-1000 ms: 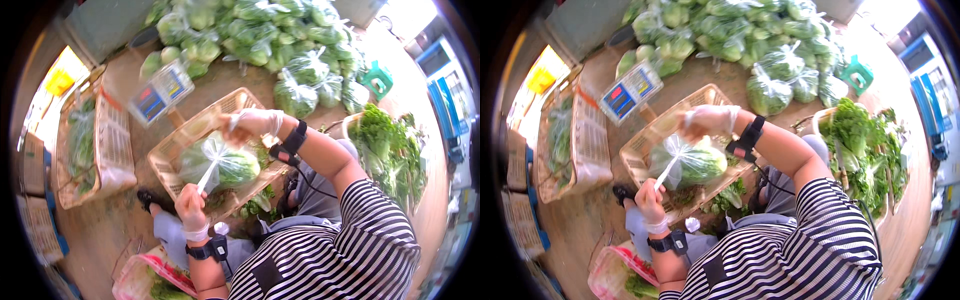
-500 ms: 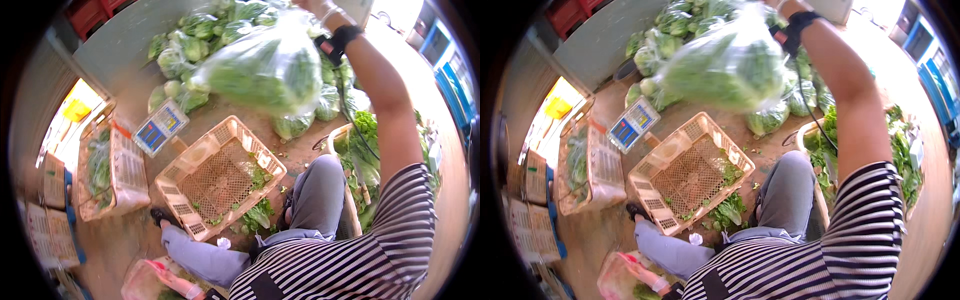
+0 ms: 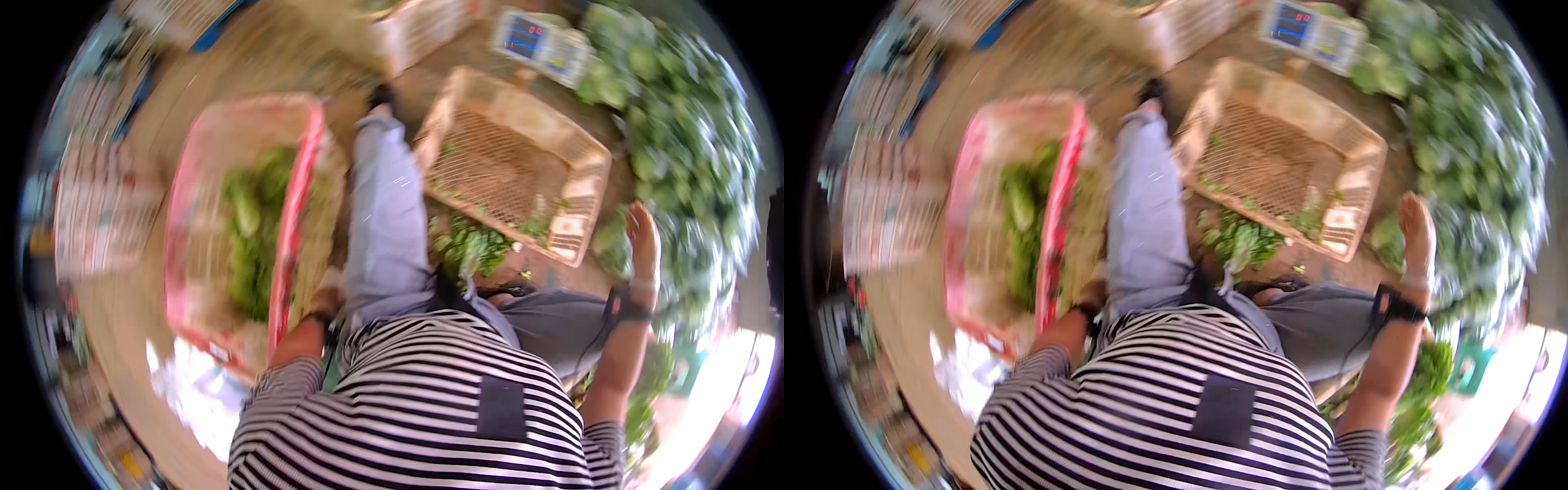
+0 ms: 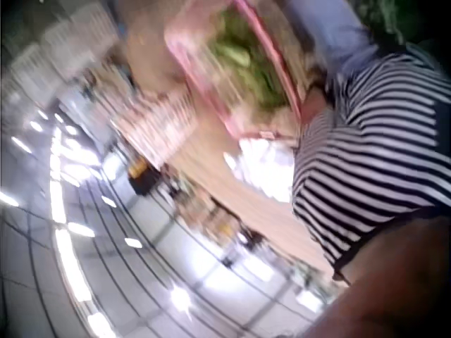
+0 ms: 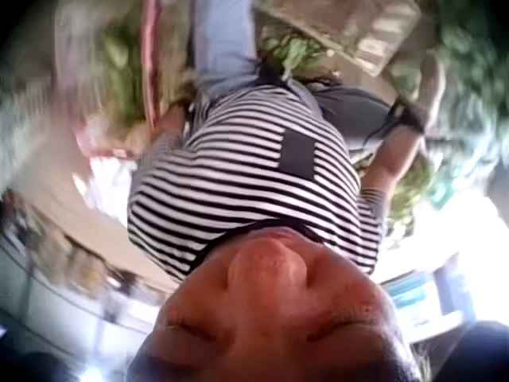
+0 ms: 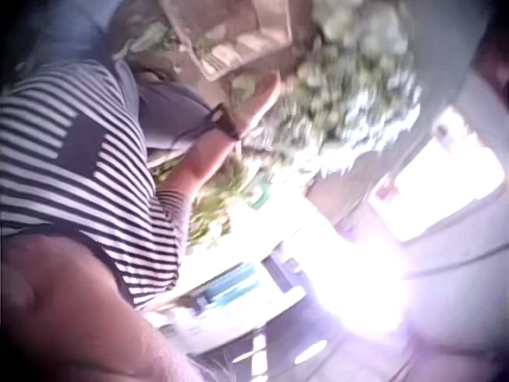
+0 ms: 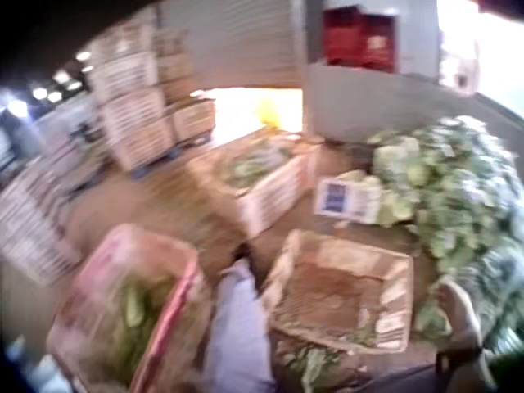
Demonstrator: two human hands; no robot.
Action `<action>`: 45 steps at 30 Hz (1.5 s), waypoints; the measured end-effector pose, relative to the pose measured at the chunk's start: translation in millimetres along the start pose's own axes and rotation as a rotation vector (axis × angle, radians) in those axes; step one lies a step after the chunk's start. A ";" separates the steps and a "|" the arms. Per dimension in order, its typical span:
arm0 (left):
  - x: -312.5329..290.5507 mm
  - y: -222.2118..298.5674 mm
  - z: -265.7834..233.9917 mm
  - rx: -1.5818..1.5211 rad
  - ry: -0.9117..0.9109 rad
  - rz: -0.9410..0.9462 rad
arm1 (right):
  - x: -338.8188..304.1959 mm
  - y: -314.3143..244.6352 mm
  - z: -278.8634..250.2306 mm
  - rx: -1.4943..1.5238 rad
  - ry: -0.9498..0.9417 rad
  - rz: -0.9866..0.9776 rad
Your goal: The person trims the stems of lettuce heads with a knife and places the processed lettuce into plastic bags.
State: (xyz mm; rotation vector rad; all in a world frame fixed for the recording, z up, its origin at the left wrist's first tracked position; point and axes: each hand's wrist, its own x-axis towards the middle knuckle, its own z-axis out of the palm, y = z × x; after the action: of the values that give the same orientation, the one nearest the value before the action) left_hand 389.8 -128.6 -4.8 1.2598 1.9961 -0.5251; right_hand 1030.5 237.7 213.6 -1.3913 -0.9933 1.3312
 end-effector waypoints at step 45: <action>-101.8 154.3 -393.2 -1.457 1.309 0.394 | -72.1 17.8 309.6 0.078 -0.916 0.232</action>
State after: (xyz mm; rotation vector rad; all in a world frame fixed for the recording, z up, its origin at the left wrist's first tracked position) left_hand 419.0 136.6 338.0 0.8474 1.9423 2.0440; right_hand 715.5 192.2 222.1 -0.8193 -1.3522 2.2395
